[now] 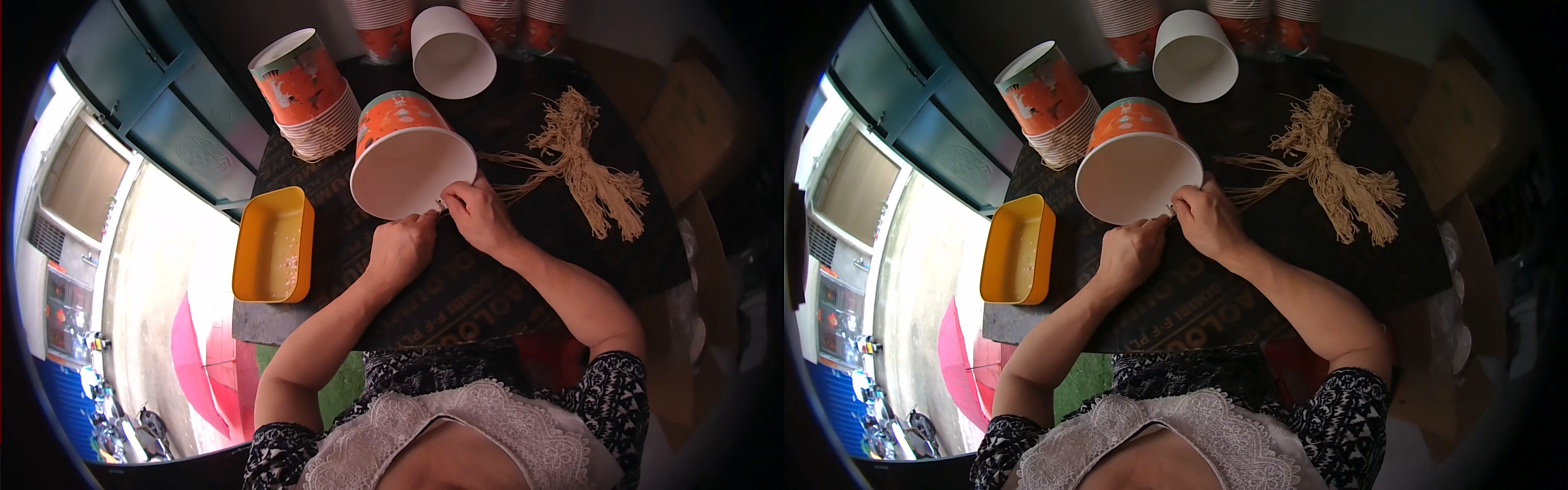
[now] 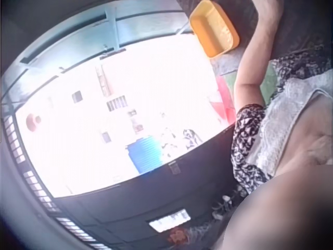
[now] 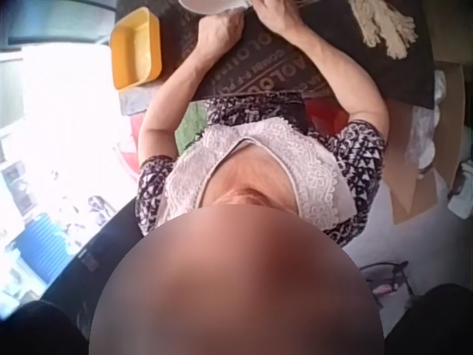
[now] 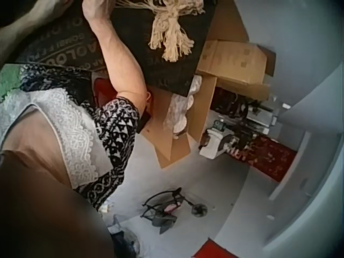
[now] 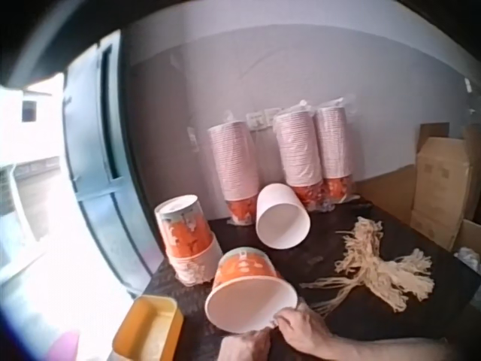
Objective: Attach a pre-cut string handle to the rim of paper buckets.
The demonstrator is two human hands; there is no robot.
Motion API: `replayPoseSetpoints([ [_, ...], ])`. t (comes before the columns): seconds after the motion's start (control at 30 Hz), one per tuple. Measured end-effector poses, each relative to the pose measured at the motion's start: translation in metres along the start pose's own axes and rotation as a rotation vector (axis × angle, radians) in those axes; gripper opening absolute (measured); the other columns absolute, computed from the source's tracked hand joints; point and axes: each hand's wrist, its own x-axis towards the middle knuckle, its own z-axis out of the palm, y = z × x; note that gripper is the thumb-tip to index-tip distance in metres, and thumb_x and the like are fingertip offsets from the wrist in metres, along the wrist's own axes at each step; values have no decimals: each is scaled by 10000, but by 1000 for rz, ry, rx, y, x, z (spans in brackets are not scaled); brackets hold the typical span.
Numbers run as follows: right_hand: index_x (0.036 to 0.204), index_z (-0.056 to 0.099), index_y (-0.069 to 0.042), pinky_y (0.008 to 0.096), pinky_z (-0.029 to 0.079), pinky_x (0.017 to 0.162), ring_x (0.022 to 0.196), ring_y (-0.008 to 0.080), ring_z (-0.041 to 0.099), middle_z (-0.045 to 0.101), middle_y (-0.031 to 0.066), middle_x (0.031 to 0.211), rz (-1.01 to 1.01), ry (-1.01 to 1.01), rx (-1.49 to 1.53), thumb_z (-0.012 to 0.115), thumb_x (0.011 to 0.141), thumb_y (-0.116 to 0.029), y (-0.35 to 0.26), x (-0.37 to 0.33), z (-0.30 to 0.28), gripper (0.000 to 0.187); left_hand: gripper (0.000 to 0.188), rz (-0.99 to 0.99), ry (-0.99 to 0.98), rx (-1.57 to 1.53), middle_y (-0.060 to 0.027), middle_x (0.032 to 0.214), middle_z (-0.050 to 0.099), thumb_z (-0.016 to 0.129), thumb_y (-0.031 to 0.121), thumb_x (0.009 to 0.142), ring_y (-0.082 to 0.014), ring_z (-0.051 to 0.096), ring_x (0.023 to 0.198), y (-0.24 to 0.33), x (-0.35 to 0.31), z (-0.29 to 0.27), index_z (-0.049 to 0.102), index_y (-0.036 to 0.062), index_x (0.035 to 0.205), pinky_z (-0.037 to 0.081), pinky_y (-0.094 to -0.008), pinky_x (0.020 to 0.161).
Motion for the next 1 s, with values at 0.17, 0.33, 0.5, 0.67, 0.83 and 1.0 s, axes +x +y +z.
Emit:
replayPoseSetpoints([
  [0.17,849,642,-19,408,518,740,840,358,611,555,211,1001,76,-38,-20,712,779,-129,-10,1,-2,148,125,36,-40,27,-126,688,630,531,93,824,-295,633,609,-1,1,6,625,26,872,505,-394,527],
  [0.33,845,620,-11,380,501,771,892,314,600,561,165,1030,112,-48,-87,747,744,-104,-15,2,0,187,123,66,-34,24,-140,685,623,529,83,807,-305,633,610,-2,1,7,607,7,864,507,-401,543],
  [0.5,817,640,-45,403,516,747,907,341,587,552,171,974,77,-31,-127,724,734,-95,-16,3,1,128,107,69,-21,20,-148,699,626,528,80,802,-310,634,619,1,2,7,593,12,853,508,-408,566],
  [0.67,800,643,-57,406,519,718,869,334,596,557,162,959,115,-4,-71,699,748,-88,-13,4,3,82,103,46,-43,47,-147,706,628,529,89,810,-309,635,635,1,2,9,591,18,853,507,-410,575],
  [0.83,799,647,-57,392,516,686,803,326,609,561,163,943,164,6,22,690,756,-88,-3,4,5,68,104,64,-37,53,-147,706,627,527,96,819,-309,635,638,1,2,11,591,21,856,507,-412,575],
  [1.0,791,648,-50,380,508,674,759,311,608,562,165,906,172,24,111,687,756,-85,0,5,4,63,104,65,-37,36,-145,711,630,526,99,828,-312,634,642,1,0,11,590,24,861,507,-412,574],
])
